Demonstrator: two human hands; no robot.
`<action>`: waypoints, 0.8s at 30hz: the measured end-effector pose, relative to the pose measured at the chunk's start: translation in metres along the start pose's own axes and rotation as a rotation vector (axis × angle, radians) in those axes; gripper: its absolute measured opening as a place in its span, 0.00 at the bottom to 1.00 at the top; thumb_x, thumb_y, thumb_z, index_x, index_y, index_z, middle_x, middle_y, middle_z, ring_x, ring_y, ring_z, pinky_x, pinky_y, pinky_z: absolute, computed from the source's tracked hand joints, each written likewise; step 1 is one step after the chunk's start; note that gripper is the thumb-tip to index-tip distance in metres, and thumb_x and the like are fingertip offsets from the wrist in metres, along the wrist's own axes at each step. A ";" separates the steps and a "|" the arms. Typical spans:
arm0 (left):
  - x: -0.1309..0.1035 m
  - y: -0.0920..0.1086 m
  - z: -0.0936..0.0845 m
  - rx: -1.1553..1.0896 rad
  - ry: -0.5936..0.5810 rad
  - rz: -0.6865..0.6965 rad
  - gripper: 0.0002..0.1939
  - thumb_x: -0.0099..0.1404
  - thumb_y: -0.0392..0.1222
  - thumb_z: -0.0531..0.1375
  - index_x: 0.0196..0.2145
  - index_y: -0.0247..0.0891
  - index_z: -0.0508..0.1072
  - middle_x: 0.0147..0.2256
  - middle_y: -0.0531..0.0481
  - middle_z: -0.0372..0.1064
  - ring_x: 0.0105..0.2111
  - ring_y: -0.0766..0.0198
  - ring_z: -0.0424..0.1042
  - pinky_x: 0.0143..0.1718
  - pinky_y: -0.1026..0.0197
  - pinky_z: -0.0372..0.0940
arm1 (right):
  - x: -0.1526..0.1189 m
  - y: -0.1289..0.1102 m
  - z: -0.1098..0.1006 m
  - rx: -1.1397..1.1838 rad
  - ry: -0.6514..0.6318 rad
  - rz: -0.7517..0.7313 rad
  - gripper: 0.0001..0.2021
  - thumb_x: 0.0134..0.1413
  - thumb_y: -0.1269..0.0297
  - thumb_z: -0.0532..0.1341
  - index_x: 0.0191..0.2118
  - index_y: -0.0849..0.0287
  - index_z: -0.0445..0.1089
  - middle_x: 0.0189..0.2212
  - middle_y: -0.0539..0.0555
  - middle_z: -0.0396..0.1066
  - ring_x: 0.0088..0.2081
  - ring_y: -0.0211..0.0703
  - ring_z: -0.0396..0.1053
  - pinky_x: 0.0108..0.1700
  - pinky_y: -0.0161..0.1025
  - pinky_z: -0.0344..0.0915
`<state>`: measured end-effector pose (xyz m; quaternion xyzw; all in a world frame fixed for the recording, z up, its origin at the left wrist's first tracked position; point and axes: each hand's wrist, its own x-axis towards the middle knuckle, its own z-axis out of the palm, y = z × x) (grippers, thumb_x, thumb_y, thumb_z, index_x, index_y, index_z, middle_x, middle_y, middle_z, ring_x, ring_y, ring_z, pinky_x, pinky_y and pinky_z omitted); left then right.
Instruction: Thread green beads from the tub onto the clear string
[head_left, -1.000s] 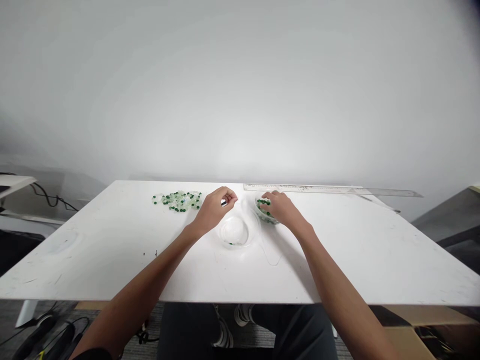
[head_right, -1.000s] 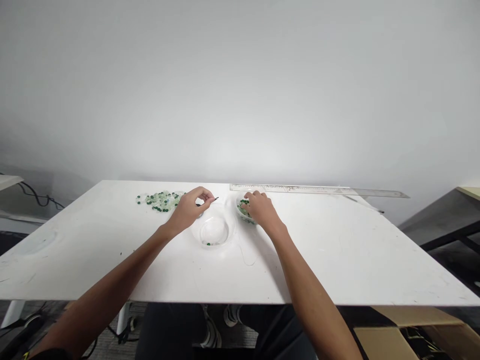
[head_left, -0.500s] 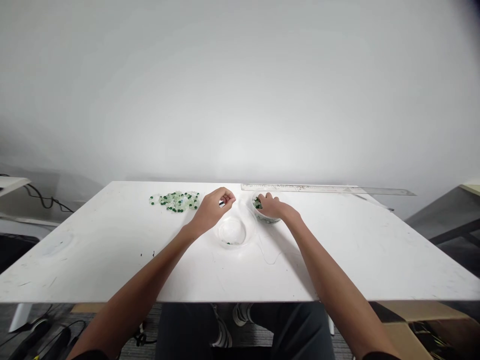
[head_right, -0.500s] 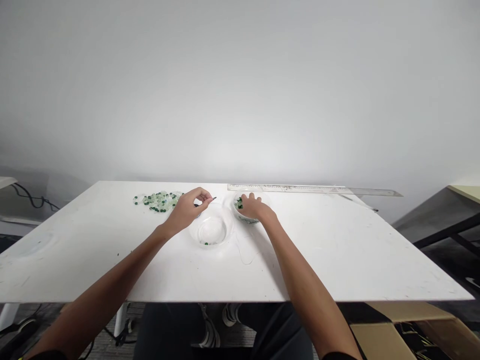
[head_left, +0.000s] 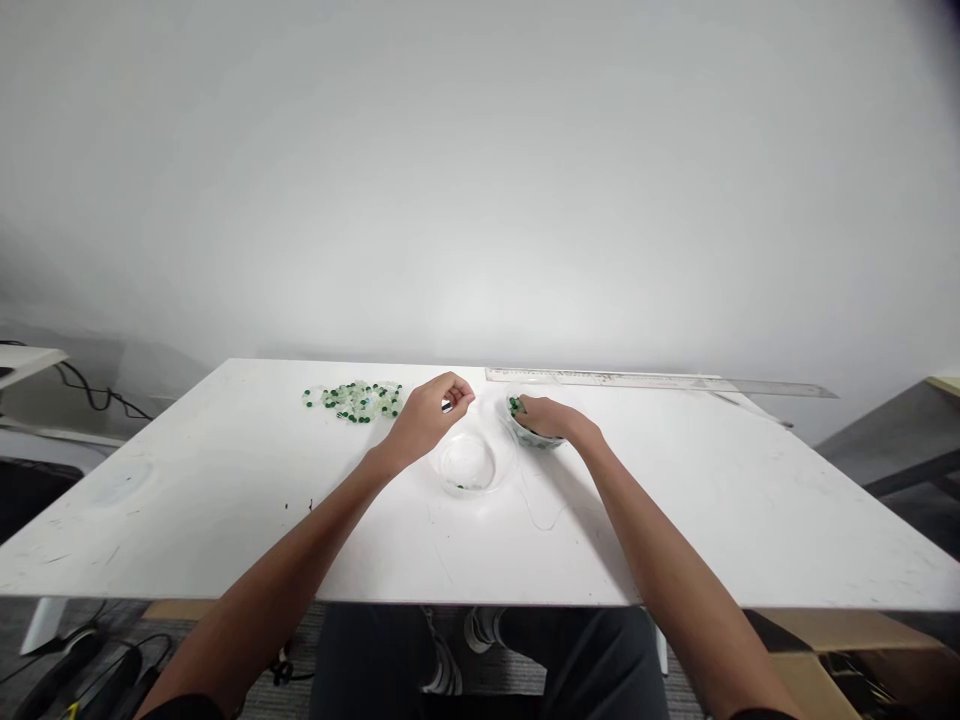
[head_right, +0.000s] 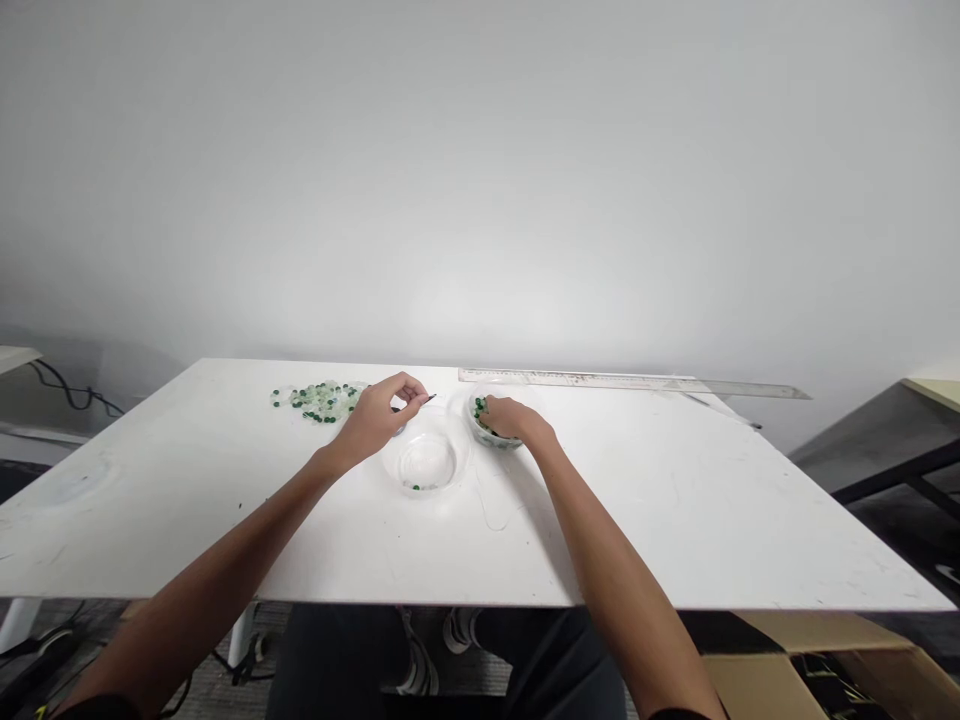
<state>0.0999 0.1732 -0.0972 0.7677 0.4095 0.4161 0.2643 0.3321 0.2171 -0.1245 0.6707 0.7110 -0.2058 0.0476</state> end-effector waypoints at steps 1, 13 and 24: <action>0.000 0.000 0.000 -0.001 -0.006 -0.002 0.07 0.64 0.42 0.53 0.33 0.39 0.69 0.33 0.50 0.69 0.34 0.63 0.67 0.34 0.63 0.62 | 0.001 0.000 0.001 -0.001 0.015 -0.011 0.14 0.57 0.56 0.48 0.43 0.56 0.64 0.44 0.61 0.70 0.40 0.54 0.69 0.33 0.43 0.61; 0.001 0.001 -0.001 0.002 -0.006 0.012 0.06 0.64 0.41 0.53 0.33 0.40 0.68 0.32 0.51 0.69 0.34 0.64 0.67 0.34 0.63 0.62 | -0.009 0.002 0.001 0.085 0.314 -0.080 0.20 0.60 0.46 0.40 0.34 0.55 0.59 0.30 0.56 0.69 0.29 0.45 0.65 0.29 0.39 0.54; 0.001 0.000 0.000 0.012 -0.012 0.014 0.06 0.64 0.41 0.53 0.33 0.40 0.68 0.32 0.52 0.69 0.34 0.65 0.67 0.35 0.64 0.61 | -0.016 -0.003 0.001 0.231 0.422 -0.122 0.20 0.60 0.44 0.41 0.33 0.54 0.58 0.27 0.53 0.68 0.26 0.42 0.63 0.27 0.36 0.53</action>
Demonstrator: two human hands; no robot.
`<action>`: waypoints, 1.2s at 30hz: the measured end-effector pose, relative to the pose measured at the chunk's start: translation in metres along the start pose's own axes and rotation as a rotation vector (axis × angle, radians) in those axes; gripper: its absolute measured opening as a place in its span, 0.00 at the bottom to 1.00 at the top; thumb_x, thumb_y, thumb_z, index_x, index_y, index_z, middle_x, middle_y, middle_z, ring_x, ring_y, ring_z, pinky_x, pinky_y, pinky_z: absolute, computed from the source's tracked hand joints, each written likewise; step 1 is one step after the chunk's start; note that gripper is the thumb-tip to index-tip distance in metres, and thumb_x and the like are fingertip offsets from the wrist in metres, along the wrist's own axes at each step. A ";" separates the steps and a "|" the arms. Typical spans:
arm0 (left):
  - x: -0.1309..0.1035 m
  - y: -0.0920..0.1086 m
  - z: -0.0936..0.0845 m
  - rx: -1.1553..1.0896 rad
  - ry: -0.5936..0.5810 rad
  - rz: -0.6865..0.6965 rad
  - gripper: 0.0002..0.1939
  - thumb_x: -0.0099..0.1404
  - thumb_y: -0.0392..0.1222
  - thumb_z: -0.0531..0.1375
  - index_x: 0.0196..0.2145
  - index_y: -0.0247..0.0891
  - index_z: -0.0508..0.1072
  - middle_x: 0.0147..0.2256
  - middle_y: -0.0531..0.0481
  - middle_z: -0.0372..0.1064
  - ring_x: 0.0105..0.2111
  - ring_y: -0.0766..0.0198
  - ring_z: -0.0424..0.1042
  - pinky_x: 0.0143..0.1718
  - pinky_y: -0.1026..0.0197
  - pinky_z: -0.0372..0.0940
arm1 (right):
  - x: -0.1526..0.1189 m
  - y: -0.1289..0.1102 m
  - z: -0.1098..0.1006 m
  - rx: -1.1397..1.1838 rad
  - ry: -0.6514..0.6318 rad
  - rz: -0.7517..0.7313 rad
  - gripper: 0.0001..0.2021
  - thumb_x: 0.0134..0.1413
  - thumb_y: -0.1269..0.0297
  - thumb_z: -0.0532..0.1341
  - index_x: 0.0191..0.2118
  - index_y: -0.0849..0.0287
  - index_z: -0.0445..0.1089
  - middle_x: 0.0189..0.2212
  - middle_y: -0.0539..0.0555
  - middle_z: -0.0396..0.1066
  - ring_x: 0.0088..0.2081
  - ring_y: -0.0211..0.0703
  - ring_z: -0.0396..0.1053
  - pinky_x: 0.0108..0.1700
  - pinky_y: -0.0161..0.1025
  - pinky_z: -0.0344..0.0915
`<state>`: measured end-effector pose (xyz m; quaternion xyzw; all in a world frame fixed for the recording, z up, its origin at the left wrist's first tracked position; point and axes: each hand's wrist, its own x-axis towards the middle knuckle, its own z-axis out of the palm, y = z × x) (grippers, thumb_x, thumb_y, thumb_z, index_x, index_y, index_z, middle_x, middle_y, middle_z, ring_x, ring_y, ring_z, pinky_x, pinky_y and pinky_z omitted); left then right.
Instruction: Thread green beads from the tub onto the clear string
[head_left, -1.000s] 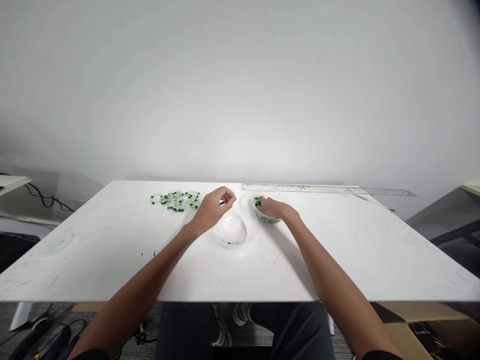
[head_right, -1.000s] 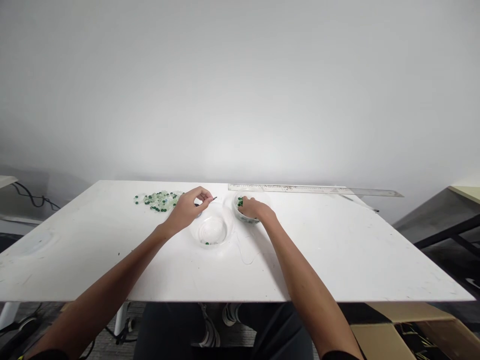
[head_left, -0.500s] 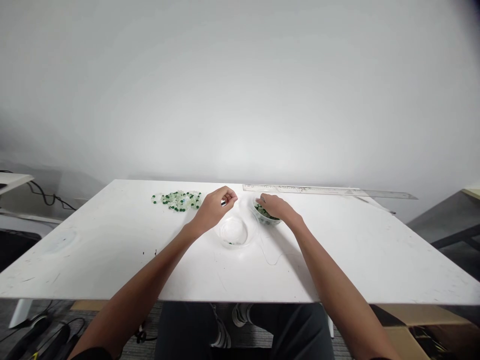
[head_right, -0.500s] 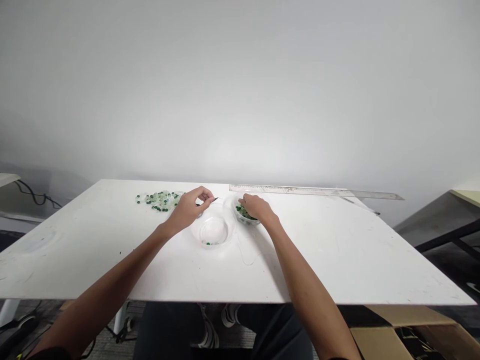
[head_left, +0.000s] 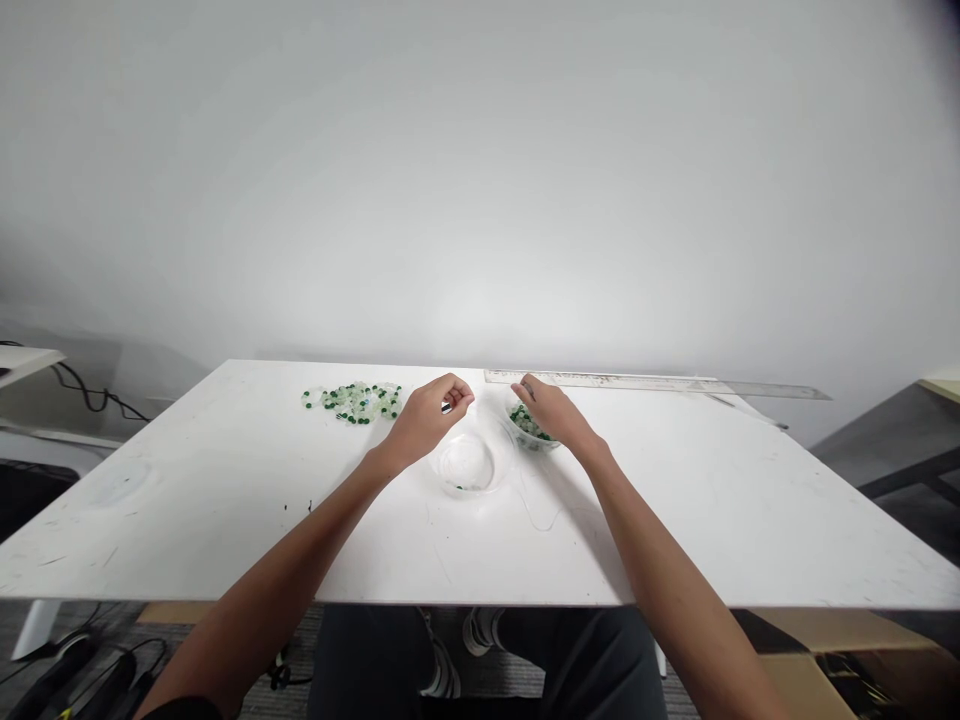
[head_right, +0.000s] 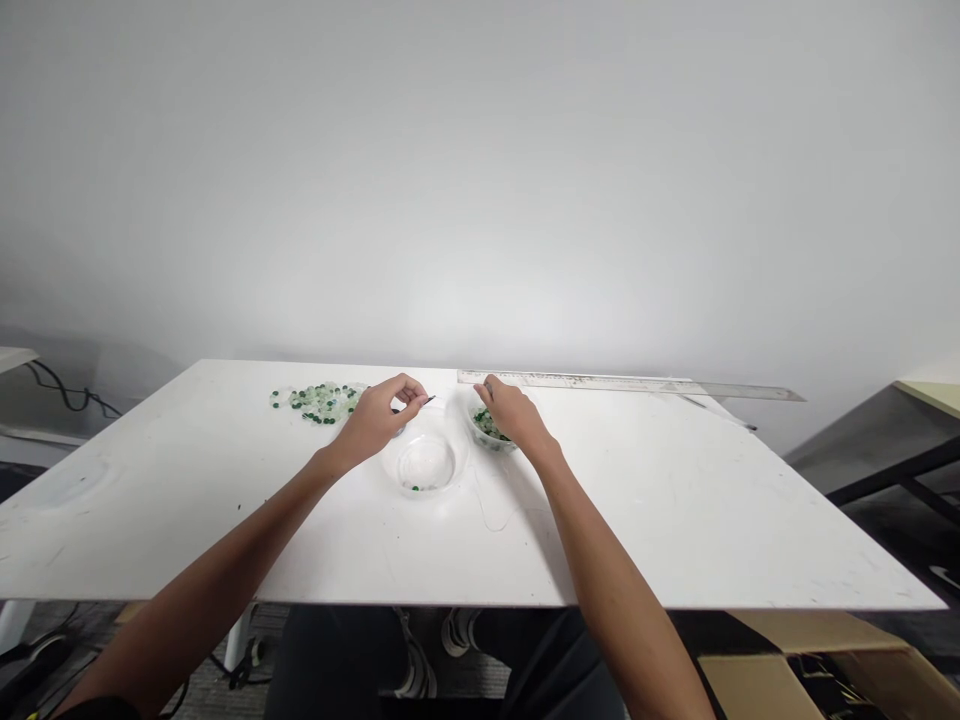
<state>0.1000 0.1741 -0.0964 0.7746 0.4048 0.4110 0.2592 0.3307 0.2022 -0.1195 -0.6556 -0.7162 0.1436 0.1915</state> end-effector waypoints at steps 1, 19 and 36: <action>0.000 0.000 0.000 0.002 0.000 0.001 0.06 0.64 0.41 0.53 0.33 0.40 0.68 0.32 0.52 0.69 0.34 0.66 0.67 0.35 0.64 0.61 | 0.000 0.000 0.001 -0.008 -0.005 0.003 0.20 0.60 0.44 0.42 0.33 0.54 0.58 0.28 0.53 0.68 0.27 0.42 0.63 0.27 0.36 0.53; 0.000 -0.001 0.000 0.014 0.001 0.009 0.06 0.65 0.41 0.53 0.33 0.40 0.68 0.32 0.53 0.68 0.34 0.66 0.67 0.34 0.64 0.62 | -0.001 -0.002 -0.001 -0.046 0.022 -0.017 0.15 0.59 0.49 0.48 0.35 0.55 0.62 0.31 0.53 0.71 0.29 0.41 0.63 0.27 0.35 0.51; 0.000 -0.002 0.001 0.024 0.009 0.005 0.06 0.64 0.41 0.52 0.34 0.40 0.68 0.31 0.53 0.69 0.33 0.66 0.68 0.35 0.63 0.63 | -0.005 -0.005 -0.008 0.010 0.069 -0.072 0.20 0.60 0.46 0.45 0.38 0.54 0.67 0.37 0.54 0.70 0.36 0.43 0.66 0.34 0.38 0.58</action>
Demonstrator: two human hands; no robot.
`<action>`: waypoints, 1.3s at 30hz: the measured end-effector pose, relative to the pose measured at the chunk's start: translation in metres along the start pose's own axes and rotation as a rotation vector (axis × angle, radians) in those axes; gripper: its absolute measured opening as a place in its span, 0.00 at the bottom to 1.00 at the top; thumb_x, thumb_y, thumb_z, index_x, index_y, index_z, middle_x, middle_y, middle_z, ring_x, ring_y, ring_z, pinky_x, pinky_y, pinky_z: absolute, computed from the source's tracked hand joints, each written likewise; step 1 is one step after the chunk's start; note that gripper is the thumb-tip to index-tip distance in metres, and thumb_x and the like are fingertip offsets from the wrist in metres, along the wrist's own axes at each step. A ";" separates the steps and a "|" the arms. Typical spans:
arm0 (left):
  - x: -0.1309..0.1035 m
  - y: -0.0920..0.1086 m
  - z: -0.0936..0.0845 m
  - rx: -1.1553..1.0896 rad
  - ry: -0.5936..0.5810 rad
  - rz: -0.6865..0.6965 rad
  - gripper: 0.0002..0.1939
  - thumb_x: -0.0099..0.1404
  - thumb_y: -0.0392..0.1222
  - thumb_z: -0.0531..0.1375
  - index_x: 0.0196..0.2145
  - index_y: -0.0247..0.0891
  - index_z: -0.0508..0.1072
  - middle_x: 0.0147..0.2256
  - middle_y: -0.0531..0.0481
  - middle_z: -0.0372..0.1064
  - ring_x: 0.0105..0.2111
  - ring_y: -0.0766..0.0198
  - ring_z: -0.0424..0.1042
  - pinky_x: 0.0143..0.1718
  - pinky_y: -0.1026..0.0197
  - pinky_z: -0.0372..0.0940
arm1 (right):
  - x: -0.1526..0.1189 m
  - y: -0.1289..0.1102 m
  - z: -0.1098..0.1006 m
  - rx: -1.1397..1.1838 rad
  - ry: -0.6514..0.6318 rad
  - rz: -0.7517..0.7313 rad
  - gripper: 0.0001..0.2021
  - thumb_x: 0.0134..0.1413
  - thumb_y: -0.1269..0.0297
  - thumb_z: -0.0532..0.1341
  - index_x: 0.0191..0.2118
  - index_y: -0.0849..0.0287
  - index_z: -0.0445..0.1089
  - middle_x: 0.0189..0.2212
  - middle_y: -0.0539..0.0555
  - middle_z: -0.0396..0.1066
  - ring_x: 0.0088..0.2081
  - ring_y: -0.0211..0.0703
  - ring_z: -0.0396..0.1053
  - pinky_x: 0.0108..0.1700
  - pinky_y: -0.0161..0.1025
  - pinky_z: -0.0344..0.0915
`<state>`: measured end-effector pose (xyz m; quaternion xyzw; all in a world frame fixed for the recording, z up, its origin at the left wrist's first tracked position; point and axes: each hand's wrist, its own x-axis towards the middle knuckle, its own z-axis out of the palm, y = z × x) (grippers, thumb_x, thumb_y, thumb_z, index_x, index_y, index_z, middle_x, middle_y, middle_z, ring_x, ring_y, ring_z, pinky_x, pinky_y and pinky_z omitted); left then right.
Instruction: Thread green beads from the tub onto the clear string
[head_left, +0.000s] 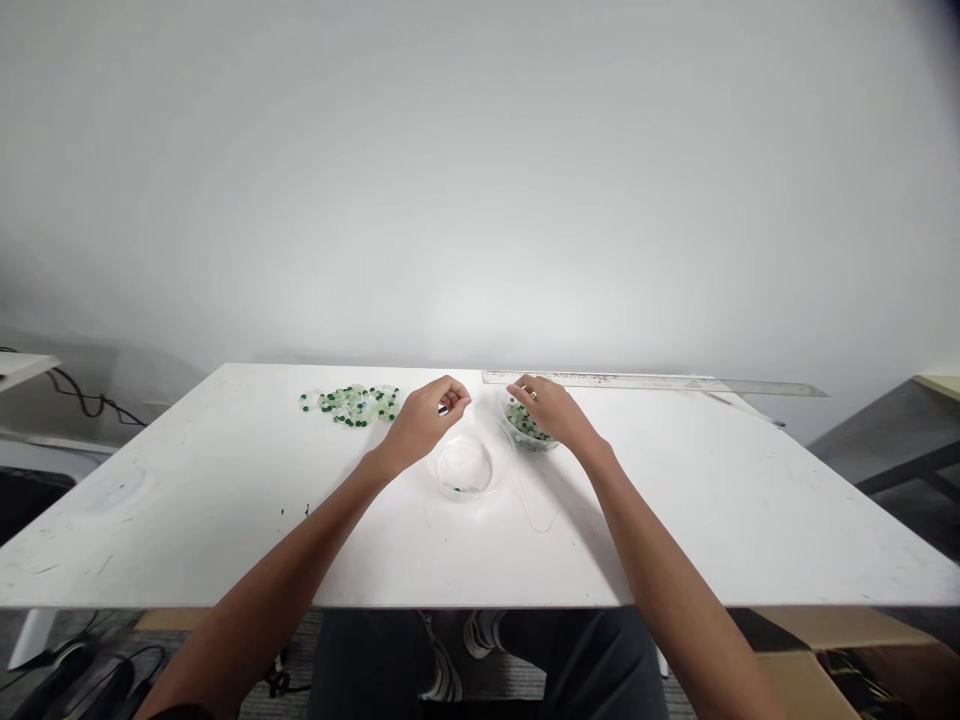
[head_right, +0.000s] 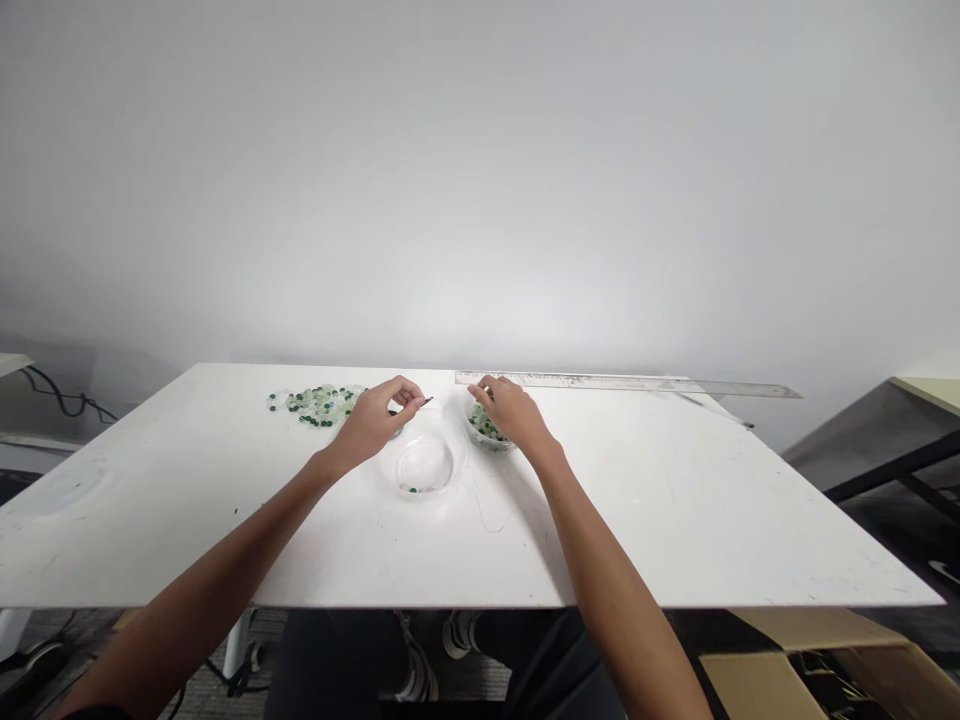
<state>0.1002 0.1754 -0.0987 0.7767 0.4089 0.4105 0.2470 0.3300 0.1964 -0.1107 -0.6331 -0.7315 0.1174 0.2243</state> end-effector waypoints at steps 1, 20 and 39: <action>0.000 0.000 0.000 -0.001 0.000 -0.001 0.06 0.64 0.41 0.53 0.34 0.40 0.68 0.31 0.53 0.68 0.33 0.66 0.68 0.35 0.63 0.63 | 0.000 0.000 0.000 0.011 -0.003 0.002 0.20 0.60 0.46 0.46 0.39 0.53 0.68 0.38 0.54 0.70 0.37 0.44 0.66 0.35 0.38 0.58; 0.000 -0.001 0.001 0.009 0.004 0.004 0.06 0.64 0.41 0.52 0.34 0.40 0.68 0.32 0.52 0.69 0.33 0.65 0.68 0.35 0.62 0.63 | 0.002 0.012 0.007 0.314 -0.091 0.004 0.13 0.56 0.72 0.49 0.44 0.56 0.66 0.42 0.57 0.71 0.38 0.40 0.71 0.36 0.35 0.63; -0.002 -0.001 0.003 0.047 0.016 0.027 0.05 0.65 0.40 0.52 0.34 0.40 0.67 0.32 0.53 0.69 0.33 0.66 0.68 0.35 0.63 0.62 | -0.013 -0.029 0.000 0.906 -0.039 -0.062 0.13 0.52 0.53 0.59 0.35 0.58 0.70 0.30 0.53 0.73 0.31 0.41 0.71 0.35 0.39 0.65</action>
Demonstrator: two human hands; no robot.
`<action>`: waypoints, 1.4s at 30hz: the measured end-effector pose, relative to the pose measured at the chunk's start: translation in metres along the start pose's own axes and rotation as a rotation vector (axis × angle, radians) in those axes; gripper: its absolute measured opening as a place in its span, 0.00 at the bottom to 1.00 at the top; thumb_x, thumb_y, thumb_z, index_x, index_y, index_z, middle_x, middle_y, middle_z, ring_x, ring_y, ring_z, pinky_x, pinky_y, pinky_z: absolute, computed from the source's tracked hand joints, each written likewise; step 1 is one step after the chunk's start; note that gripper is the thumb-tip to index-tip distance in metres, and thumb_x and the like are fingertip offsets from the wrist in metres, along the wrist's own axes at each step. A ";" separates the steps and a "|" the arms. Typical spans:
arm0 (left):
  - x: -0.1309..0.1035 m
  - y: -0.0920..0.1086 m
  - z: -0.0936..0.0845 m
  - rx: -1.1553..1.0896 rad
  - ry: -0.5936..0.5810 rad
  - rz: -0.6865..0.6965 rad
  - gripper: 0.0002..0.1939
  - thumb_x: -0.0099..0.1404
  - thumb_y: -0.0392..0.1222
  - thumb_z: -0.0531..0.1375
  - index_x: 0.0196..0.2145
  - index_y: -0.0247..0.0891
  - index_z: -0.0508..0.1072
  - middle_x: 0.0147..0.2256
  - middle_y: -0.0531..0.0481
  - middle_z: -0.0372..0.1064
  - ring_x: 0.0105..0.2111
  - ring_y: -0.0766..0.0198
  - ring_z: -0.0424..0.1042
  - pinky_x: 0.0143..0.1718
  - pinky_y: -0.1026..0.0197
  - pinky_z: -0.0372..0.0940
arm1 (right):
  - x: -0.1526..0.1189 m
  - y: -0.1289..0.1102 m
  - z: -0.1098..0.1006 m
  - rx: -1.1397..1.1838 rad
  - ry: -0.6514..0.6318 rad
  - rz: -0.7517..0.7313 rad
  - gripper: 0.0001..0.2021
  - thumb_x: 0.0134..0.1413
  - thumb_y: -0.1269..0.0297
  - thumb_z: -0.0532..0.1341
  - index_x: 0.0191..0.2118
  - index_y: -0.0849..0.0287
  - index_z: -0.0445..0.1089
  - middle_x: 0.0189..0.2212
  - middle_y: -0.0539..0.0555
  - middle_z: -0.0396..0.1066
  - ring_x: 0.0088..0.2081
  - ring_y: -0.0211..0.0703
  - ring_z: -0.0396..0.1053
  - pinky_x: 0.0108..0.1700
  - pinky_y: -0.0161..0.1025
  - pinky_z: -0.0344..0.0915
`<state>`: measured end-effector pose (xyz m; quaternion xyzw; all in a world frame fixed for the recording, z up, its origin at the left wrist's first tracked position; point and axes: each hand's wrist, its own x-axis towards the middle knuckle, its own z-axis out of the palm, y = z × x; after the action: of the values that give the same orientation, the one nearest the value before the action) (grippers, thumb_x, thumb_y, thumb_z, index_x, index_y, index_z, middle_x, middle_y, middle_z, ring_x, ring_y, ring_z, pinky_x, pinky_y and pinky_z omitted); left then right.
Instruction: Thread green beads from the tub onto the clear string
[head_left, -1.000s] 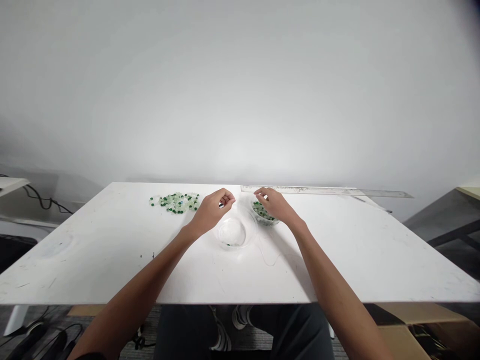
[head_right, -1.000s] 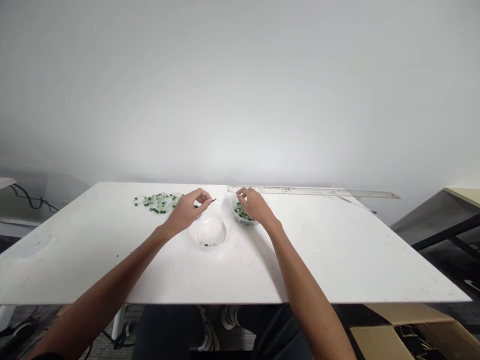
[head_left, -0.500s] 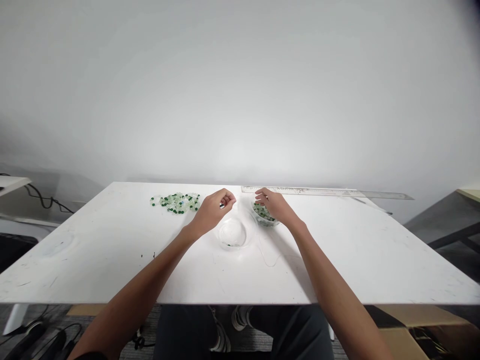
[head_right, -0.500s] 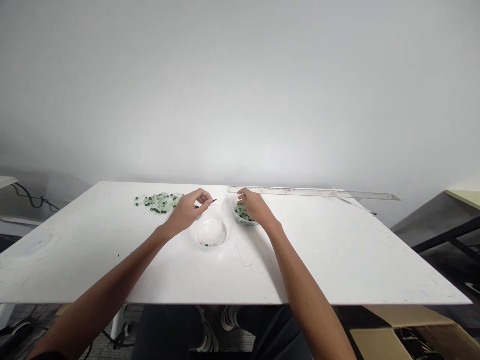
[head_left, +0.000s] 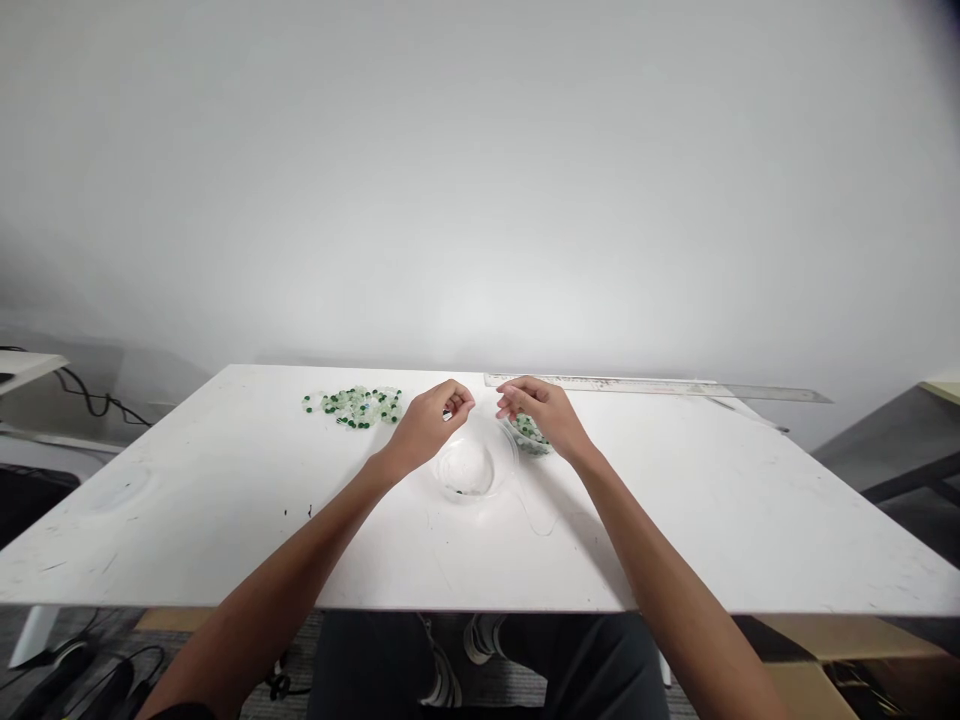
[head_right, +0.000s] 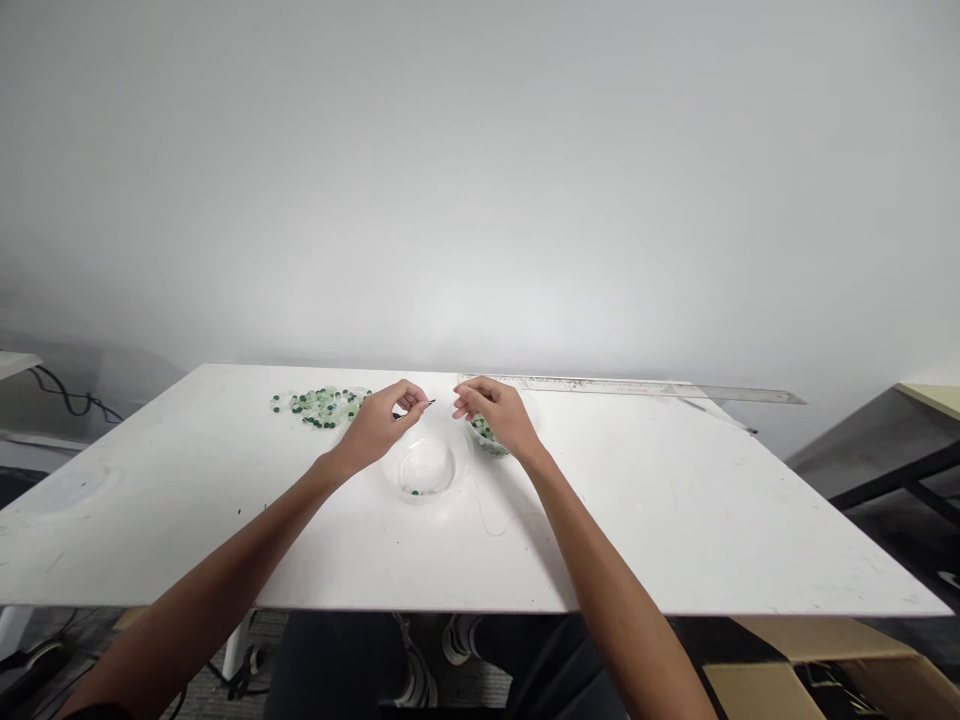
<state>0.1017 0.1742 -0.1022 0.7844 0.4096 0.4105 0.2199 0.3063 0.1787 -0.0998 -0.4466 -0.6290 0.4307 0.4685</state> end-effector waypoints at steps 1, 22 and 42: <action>0.000 0.000 0.000 0.003 0.009 0.008 0.05 0.65 0.40 0.52 0.34 0.41 0.67 0.32 0.54 0.69 0.33 0.66 0.67 0.35 0.63 0.62 | -0.001 -0.001 0.003 0.066 -0.028 0.011 0.13 0.52 0.54 0.59 0.38 0.59 0.70 0.32 0.55 0.74 0.35 0.43 0.72 0.38 0.40 0.66; -0.005 -0.001 0.004 0.261 0.037 0.193 0.05 0.65 0.38 0.51 0.31 0.39 0.63 0.28 0.52 0.65 0.30 0.65 0.63 0.35 0.61 0.59 | -0.007 -0.001 0.015 0.267 -0.089 0.054 0.12 0.48 0.57 0.64 0.38 0.56 0.73 0.31 0.53 0.73 0.33 0.39 0.70 0.42 0.42 0.65; -0.004 -0.001 0.003 0.250 0.028 0.188 0.04 0.64 0.36 0.52 0.30 0.39 0.61 0.28 0.53 0.65 0.30 0.65 0.62 0.34 0.61 0.59 | -0.007 -0.001 0.014 0.228 -0.086 0.028 0.11 0.46 0.57 0.65 0.36 0.57 0.72 0.29 0.51 0.70 0.32 0.38 0.68 0.41 0.40 0.63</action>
<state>0.1022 0.1713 -0.1066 0.8349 0.3853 0.3858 0.0752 0.2936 0.1704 -0.1031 -0.3802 -0.5891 0.5247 0.4828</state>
